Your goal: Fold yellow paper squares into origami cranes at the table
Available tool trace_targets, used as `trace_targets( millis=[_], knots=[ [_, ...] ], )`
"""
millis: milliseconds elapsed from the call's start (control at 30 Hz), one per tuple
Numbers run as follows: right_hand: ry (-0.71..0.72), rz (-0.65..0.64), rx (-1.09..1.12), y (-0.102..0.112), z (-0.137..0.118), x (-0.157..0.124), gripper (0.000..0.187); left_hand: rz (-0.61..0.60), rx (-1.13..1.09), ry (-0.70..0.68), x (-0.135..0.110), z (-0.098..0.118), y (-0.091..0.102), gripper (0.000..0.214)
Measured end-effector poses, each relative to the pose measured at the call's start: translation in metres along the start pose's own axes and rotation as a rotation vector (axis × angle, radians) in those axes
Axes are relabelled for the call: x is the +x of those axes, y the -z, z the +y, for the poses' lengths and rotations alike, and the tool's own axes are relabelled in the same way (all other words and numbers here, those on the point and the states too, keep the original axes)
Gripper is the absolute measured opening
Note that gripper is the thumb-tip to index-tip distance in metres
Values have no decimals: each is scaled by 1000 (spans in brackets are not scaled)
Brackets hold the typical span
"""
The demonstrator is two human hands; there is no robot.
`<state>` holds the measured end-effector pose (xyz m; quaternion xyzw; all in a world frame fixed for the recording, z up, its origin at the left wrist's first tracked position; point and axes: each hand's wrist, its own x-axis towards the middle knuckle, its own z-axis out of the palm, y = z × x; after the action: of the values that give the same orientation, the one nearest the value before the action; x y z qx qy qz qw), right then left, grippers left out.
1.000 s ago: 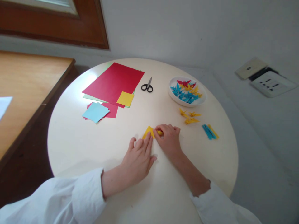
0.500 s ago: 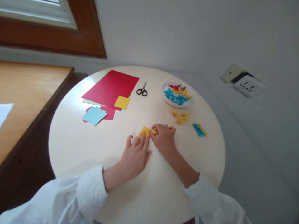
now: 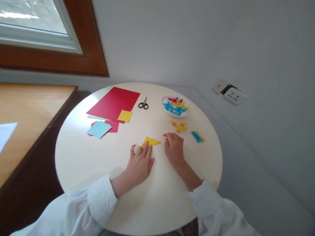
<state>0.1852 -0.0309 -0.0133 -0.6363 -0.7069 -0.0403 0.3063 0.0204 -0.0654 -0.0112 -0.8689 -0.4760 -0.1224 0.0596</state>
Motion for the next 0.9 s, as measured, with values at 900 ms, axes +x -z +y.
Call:
trace_targets(
  millis=[900],
  knots=[
    [288, -253, -7, -3, -21, -31, 28, 90, 69, 46, -22, -9, 6, 39]
  ],
)
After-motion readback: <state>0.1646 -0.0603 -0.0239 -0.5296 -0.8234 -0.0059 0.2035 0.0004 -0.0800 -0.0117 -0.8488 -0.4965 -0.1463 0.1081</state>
